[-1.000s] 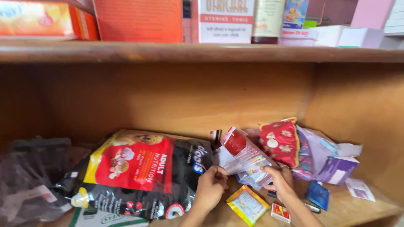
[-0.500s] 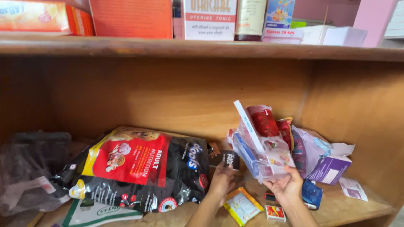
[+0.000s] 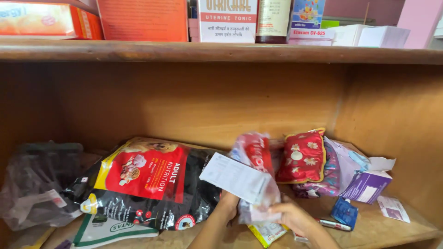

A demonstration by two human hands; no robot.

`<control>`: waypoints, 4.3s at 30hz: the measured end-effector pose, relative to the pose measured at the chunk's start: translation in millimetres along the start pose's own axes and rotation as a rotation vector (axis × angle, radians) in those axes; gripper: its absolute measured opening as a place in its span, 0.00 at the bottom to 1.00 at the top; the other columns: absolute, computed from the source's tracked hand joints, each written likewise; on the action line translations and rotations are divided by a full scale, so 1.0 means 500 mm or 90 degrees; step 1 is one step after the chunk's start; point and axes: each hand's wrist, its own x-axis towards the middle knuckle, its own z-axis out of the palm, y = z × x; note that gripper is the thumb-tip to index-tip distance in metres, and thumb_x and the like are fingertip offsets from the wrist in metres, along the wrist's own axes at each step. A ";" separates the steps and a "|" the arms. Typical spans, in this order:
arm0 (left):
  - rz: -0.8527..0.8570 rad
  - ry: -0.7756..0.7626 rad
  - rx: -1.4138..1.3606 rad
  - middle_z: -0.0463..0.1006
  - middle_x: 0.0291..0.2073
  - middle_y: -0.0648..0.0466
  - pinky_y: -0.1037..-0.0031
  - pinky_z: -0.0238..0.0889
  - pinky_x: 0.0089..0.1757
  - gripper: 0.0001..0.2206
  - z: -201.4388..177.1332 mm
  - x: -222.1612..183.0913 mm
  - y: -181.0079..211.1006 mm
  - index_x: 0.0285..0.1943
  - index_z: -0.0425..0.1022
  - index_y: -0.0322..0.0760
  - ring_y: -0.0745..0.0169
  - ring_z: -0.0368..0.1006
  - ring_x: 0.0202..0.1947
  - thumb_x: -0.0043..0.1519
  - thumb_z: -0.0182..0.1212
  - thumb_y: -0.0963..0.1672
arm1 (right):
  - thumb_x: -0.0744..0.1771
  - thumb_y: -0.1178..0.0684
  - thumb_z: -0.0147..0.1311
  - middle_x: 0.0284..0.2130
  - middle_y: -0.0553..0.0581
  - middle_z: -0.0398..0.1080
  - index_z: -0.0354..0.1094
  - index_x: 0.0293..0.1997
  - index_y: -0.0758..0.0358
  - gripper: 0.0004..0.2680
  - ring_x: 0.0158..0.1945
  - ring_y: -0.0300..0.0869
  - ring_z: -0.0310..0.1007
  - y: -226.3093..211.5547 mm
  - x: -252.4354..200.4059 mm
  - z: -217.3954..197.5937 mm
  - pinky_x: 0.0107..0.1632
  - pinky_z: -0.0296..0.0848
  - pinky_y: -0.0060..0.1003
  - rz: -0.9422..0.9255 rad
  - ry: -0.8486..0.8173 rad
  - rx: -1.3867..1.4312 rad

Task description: The person organizes medicine supplies by retrieving medicine boxes from shelves, placing them on a counter, and rearranging boxes, bottles, and packets across shelves and storage containers by hand.

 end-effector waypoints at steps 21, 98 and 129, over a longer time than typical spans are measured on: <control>0.323 -0.011 0.470 0.68 0.60 0.45 0.68 0.58 0.61 0.52 0.064 -0.064 0.160 0.74 0.49 0.31 0.52 0.66 0.63 0.38 0.77 0.40 | 0.64 0.52 0.57 0.59 0.53 0.64 0.48 0.72 0.41 0.28 0.61 0.47 0.68 -0.222 0.073 0.121 0.53 0.70 0.57 -0.124 0.217 -0.288; 0.331 0.172 1.127 0.69 0.58 0.38 0.57 0.74 0.38 0.16 -0.041 -0.093 0.167 0.60 0.64 0.35 0.39 0.79 0.39 0.62 0.50 0.38 | 0.54 0.52 0.73 0.55 0.60 0.74 0.66 0.63 0.66 0.31 0.58 0.45 0.73 -0.436 -0.012 -0.043 0.60 0.71 0.40 -0.476 0.265 -0.543; 0.208 -0.398 0.413 0.73 0.66 0.44 0.66 0.60 0.61 0.46 0.377 -0.127 0.215 0.80 0.52 0.50 0.54 0.69 0.63 0.49 0.72 0.46 | 0.59 0.59 0.61 0.62 0.62 0.63 0.42 0.77 0.54 0.37 0.56 0.49 0.71 -0.329 -0.219 -0.067 0.52 0.75 0.49 -0.416 0.233 -0.274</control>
